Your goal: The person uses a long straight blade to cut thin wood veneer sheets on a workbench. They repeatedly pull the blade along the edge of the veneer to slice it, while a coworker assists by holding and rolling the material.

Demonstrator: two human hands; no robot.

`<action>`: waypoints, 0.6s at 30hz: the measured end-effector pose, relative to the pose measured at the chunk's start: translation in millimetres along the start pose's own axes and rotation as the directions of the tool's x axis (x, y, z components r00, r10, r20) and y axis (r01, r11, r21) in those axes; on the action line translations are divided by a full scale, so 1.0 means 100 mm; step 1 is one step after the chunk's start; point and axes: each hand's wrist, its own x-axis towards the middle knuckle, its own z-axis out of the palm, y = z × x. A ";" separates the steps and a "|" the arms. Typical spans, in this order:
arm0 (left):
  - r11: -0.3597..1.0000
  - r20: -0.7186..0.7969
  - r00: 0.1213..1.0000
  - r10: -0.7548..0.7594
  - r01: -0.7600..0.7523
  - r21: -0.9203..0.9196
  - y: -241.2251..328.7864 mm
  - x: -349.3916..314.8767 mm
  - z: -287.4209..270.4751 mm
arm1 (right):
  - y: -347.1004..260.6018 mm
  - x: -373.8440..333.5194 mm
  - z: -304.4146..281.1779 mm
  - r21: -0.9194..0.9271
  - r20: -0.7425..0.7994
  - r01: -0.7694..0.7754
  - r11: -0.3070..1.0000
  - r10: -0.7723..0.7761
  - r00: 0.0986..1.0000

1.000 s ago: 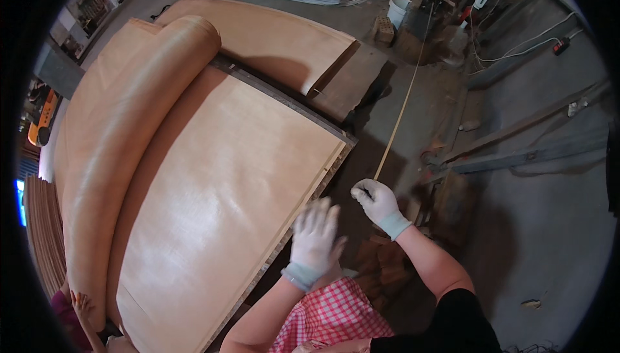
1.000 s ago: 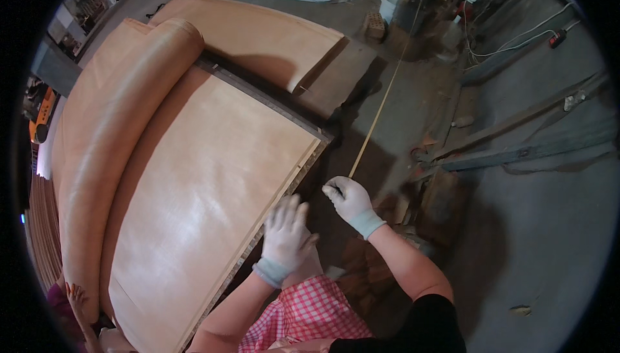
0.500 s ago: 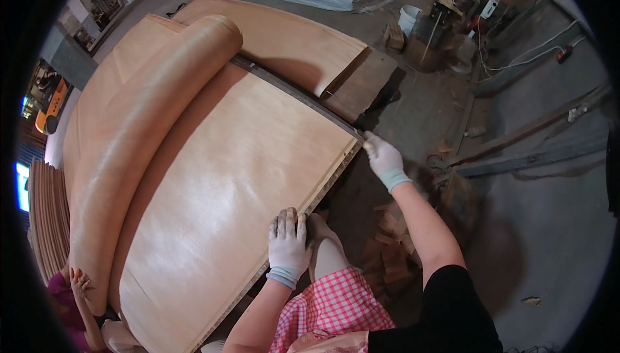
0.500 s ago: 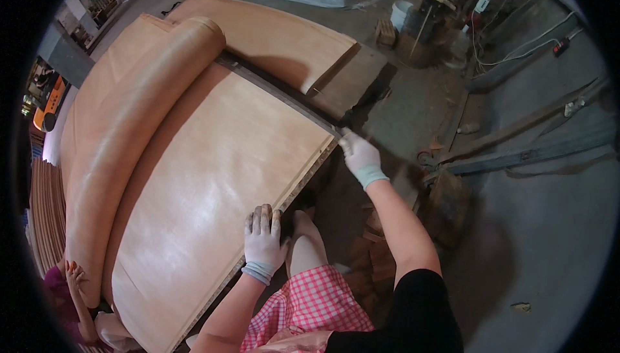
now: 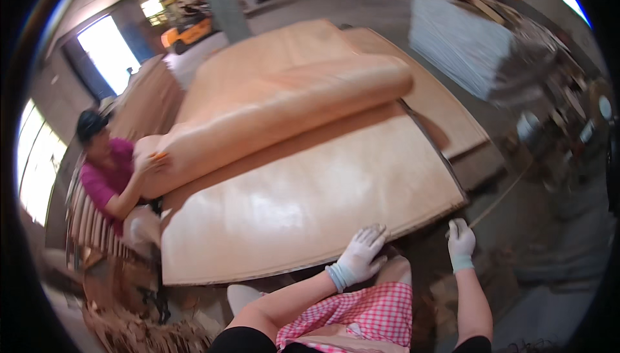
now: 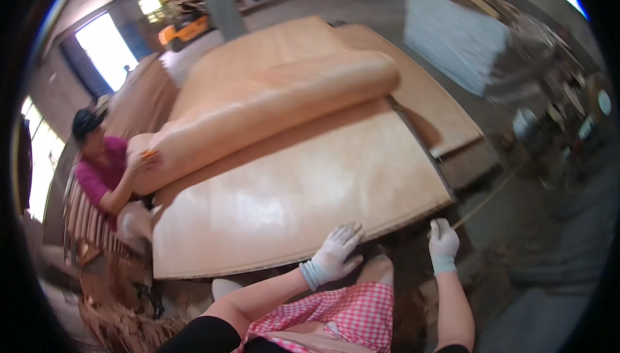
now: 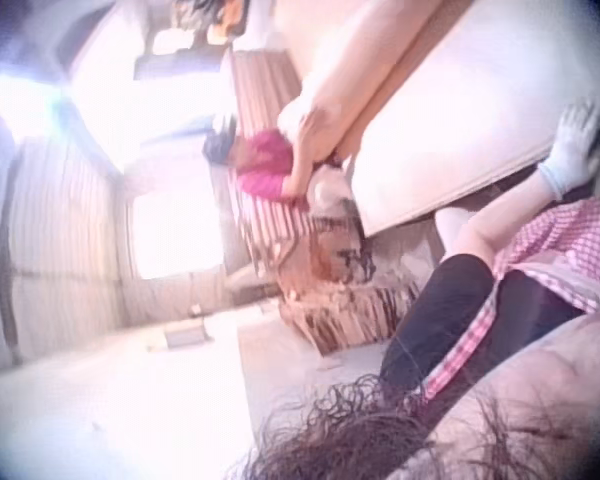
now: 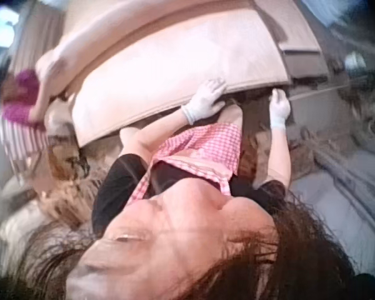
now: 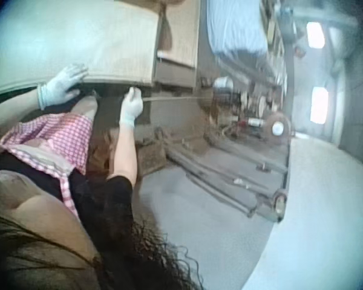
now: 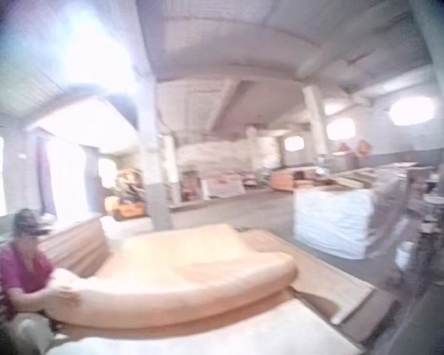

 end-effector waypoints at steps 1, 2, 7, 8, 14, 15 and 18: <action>1.000 -0.049 0.999 -0.019 0.018 -0.025 0.03 -0.17 -0.18 | -0.03 -0.08 0.06 -0.024 0.023 0.084 0.996 -0.083 0.996; 0.998 -0.096 0.994 -0.052 0.047 -0.052 0.06 -0.44 -0.33 | -0.28 -0.25 0.15 0.062 0.111 0.064 0.996 -0.070 0.991; 0.874 -0.226 0.848 -0.480 0.443 -0.198 0.37 -1.44 -0.88 | -1.20 -1.04 0.49 0.243 0.395 0.146 0.959 -0.236 0.888; 0.825 -0.203 0.810 -0.550 0.489 -0.282 0.42 -1.57 -0.91 | -1.40 -1.23 0.55 0.322 0.479 0.087 0.943 -0.241 0.844; 0.770 -0.442 0.636 -0.633 0.453 -0.450 0.73 -2.30 -0.86 | -2.27 -2.28 1.06 0.629 0.701 -0.138 0.765 -0.482 0.525; 0.750 -0.452 0.606 -0.655 0.451 -0.483 0.76 -2.44 -0.89 | -2.32 -2.40 1.11 0.616 0.726 -0.107 0.780 -0.510 0.461; 0.843 -0.693 0.487 -0.532 0.382 -0.379 0.93 -2.64 -0.97 | -2.61 -2.66 1.08 0.588 0.780 -0.216 0.779 -0.477 0.405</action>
